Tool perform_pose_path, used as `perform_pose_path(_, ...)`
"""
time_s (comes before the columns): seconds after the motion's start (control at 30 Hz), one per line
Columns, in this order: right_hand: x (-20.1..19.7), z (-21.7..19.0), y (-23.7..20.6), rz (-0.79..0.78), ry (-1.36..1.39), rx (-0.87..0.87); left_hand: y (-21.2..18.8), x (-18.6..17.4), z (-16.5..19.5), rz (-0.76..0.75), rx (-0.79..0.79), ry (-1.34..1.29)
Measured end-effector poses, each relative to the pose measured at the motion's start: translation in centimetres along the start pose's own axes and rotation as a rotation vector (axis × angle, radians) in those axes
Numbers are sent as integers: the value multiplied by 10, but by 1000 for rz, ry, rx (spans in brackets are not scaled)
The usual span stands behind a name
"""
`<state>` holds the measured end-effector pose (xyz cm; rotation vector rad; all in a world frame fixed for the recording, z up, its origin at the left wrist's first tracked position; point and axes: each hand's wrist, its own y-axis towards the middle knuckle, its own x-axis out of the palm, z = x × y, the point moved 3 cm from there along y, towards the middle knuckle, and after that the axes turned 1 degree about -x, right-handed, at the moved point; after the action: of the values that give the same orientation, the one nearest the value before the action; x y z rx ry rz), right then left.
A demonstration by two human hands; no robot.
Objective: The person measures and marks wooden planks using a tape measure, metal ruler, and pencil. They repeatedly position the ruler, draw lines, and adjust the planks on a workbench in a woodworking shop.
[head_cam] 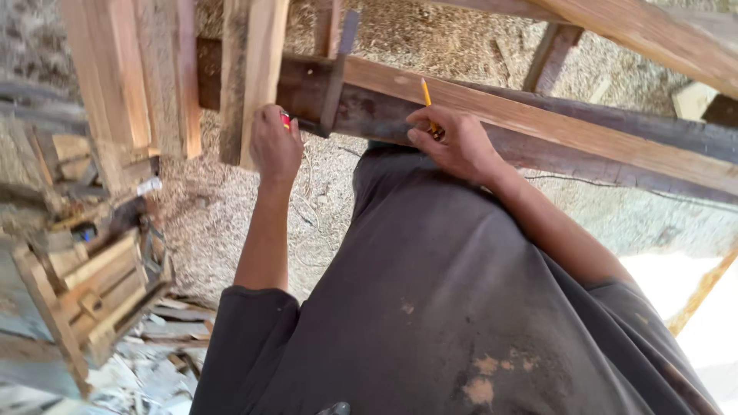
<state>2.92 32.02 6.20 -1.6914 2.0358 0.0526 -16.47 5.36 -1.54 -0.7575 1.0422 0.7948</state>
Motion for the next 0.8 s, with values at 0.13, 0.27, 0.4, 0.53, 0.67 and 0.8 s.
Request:
perform_pose_path(0.13, -14, 0, -19, -10, 87, 124, -21, -15, 100, -138, 393, -313)
perform_pose_path(0.27, -26, 16, -44, 30, 272, 127, -36, -9, 202, -458, 588, -475)
perform_pose_path(0.4, -35, 44, -90, 160, 370, 294, -40, -8, 251, -625, 698, -360)
perform_pose_path(0.53, -33, 52, -123, 184, 476, 204, -37, 7, 247, -716, 770, -295)
perform_pose_path(0.67, -96, 98, -184, 409, 569, 43, 6, 15, 205, -600, 848, -8)
perform_pose_path(0.8, -190, 208, -309, 1129, 638, 127, 66, -2, 135, -535, 626, 156)
